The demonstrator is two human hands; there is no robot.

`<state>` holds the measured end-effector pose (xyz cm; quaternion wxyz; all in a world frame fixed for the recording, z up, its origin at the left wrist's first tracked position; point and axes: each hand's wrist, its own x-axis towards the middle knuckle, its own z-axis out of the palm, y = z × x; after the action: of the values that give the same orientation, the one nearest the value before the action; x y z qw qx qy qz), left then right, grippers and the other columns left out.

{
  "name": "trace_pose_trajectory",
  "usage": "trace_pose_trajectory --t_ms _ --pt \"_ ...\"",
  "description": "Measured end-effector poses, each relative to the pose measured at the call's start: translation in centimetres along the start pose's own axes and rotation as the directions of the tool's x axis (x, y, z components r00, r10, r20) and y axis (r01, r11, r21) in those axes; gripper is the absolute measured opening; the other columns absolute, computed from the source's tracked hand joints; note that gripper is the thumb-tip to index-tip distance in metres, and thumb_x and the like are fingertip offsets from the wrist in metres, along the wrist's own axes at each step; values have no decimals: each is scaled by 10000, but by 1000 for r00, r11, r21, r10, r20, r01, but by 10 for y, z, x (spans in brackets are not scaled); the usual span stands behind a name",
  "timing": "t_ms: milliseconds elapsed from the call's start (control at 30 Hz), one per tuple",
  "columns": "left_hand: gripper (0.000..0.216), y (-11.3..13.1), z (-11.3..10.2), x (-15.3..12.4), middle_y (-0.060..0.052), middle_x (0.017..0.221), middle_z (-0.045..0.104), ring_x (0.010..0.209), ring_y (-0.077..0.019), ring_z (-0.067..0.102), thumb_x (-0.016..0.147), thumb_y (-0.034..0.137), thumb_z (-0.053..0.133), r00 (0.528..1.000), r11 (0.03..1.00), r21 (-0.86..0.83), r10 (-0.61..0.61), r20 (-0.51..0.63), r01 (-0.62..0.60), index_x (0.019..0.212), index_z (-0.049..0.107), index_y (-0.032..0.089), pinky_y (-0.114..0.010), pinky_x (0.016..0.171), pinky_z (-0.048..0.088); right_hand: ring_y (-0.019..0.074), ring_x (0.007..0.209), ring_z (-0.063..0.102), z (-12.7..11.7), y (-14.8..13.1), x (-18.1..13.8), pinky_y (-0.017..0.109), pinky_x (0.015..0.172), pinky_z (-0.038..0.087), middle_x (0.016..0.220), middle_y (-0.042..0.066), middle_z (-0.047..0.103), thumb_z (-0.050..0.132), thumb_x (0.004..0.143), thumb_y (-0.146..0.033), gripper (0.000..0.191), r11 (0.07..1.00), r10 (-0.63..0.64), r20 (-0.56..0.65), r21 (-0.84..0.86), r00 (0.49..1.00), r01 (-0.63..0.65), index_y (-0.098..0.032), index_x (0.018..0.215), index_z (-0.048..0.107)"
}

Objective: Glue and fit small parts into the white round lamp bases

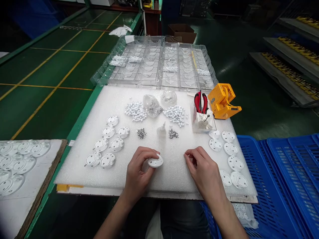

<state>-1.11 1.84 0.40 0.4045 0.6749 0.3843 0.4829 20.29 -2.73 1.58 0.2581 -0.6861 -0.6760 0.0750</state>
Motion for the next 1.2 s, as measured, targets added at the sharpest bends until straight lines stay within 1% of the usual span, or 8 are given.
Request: trace_pose_trajectory --t_ms 167,400,633,800,900,1033,1100,1200 --pt "230 0 0 0 -29 989 650 943 -167 684 893 9 617 1000 1000 -2 8 6 -8 972 660 221 -271 833 540 139 640 611 -3 6 4 275 614 486 817 12 638 556 991 -247 150 998 19 49 63 999 -23 -211 887 658" --pt "227 -1 1 0 -28 989 653 940 -161 683 892 6 615 1000 1000 -10 14 -1 -14 968 661 215 -261 832 537 163 660 630 -12 13 11 288 592 487 814 19 651 586 970 -334 177 980 122 129 141 984 -140 -230 905 714" --pt "220 -2 1 -2 -30 1007 648 962 -169 684 917 23 613 1000 999 -54 -10 -9 10 993 643 227 -281 839 555 147 631 602 -10 9 12 287 591 476 804 9 611 559 974 -291 155 993 36 173 104 984 -55 -226 869 654" --pt "235 -3 1 -2 -32 1011 653 975 -181 688 912 10 609 1000 996 -88 -16 -10 15 993 626 229 -302 841 563 132 628 564 -13 3 11 280 578 457 843 9 588 544 978 -264 142 988 60 199 131 978 -87 -226 852 599" --pt "234 -2 1 -2 -34 1009 659 972 -184 690 914 9 602 1000 995 -97 -16 0 16 993 622 228 -307 841 561 149 756 625 -13 -10 14 269 658 503 893 21 633 569 1004 -308 144 930 46 211 347 977 -119 -243 897 642" --pt "189 -2 1 -2 -37 989 659 955 -189 688 927 44 611 1000 995 -99 -8 22 10 991 622 223 -310 824 561 173 1004 672 -3 -34 17 265 825 554 992 31 663 635 991 -309 92 732 -26 217 669 976 -129 -270 924 685" --pt "165 -3 0 -2 -39 975 653 935 -192 683 926 64 625 1000 996 -91 -6 25 8 986 629 219 -311 808 564 173 1023 670 3 -42 19 260 832 562 998 33 660 656 980 -306 90 674 -42 236 724 971 -147 -272 909 700" --pt "154 -3 0 -2 -44 967 652 915 -192 677 923 72 632 1000 997 -74 8 27 -6 982 637 214 -308 792 566 177 1006 671 6 -47 21 261 813 575 981 40 657 668 969 -313 99 664 -34 247 729 968 -163 -262 896 712"
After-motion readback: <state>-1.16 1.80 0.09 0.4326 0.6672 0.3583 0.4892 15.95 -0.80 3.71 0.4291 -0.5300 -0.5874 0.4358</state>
